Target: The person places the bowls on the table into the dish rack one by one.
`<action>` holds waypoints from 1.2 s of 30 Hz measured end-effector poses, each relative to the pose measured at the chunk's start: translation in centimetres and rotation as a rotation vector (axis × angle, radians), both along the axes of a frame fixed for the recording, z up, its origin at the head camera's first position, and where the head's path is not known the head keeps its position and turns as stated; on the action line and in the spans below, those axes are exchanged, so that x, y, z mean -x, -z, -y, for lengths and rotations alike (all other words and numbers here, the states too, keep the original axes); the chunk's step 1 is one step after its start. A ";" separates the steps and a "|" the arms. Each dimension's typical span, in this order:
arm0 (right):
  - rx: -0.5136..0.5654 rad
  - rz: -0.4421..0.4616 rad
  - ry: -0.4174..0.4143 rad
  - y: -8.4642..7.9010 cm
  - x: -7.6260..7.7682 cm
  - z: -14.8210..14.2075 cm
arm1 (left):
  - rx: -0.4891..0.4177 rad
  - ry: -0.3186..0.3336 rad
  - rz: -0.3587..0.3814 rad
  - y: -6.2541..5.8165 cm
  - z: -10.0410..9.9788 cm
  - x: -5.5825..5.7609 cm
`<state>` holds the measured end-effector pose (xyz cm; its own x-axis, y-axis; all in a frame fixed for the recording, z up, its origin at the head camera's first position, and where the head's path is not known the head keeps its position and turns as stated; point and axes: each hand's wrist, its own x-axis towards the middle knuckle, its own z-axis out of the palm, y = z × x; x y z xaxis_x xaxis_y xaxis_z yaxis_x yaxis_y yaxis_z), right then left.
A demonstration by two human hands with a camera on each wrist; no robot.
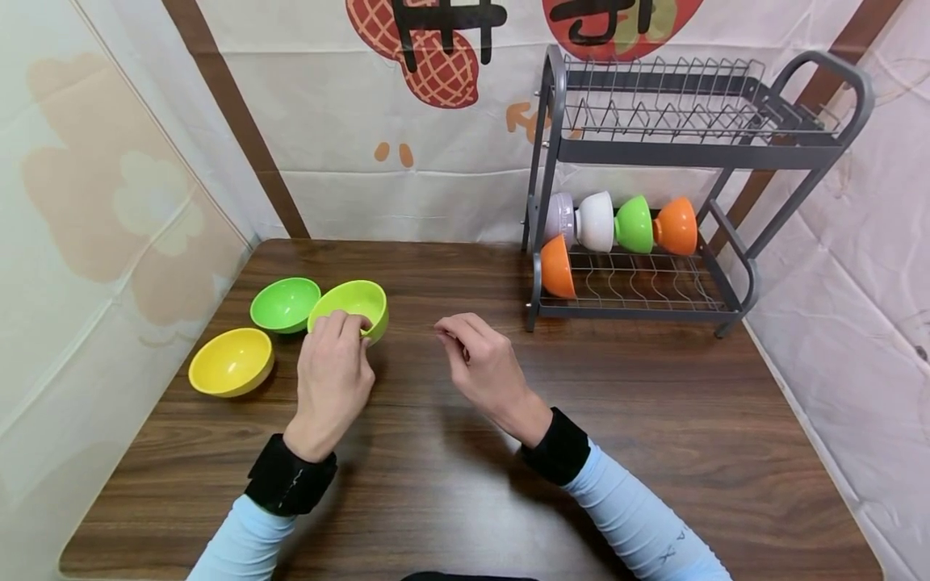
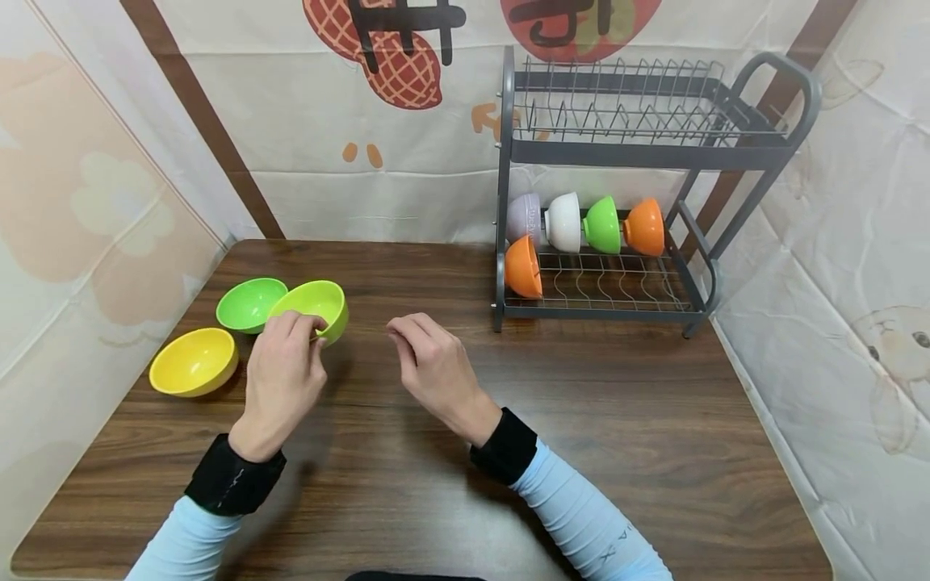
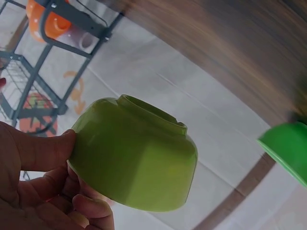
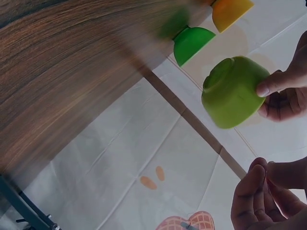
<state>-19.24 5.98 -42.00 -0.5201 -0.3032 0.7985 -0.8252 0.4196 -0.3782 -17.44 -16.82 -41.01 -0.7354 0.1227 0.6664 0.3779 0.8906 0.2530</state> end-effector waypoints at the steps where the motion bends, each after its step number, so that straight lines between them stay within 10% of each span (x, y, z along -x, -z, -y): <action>1: -0.005 0.001 0.001 0.0 0.0 0.0 | 0.003 0.004 0.005 -0.1 -0.3 0.0; 36: -0.176 0.059 0.078 0.8 1.3 -2.9 | 0.235 0.234 -0.047 -1.4 -7.1 1.8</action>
<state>-20.54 8.85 -42.78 -0.5921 -0.3918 0.7042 -0.7659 0.5455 -0.3404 -19.22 -9.69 -39.59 -0.6382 0.4393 0.6322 0.5857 0.8100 0.0285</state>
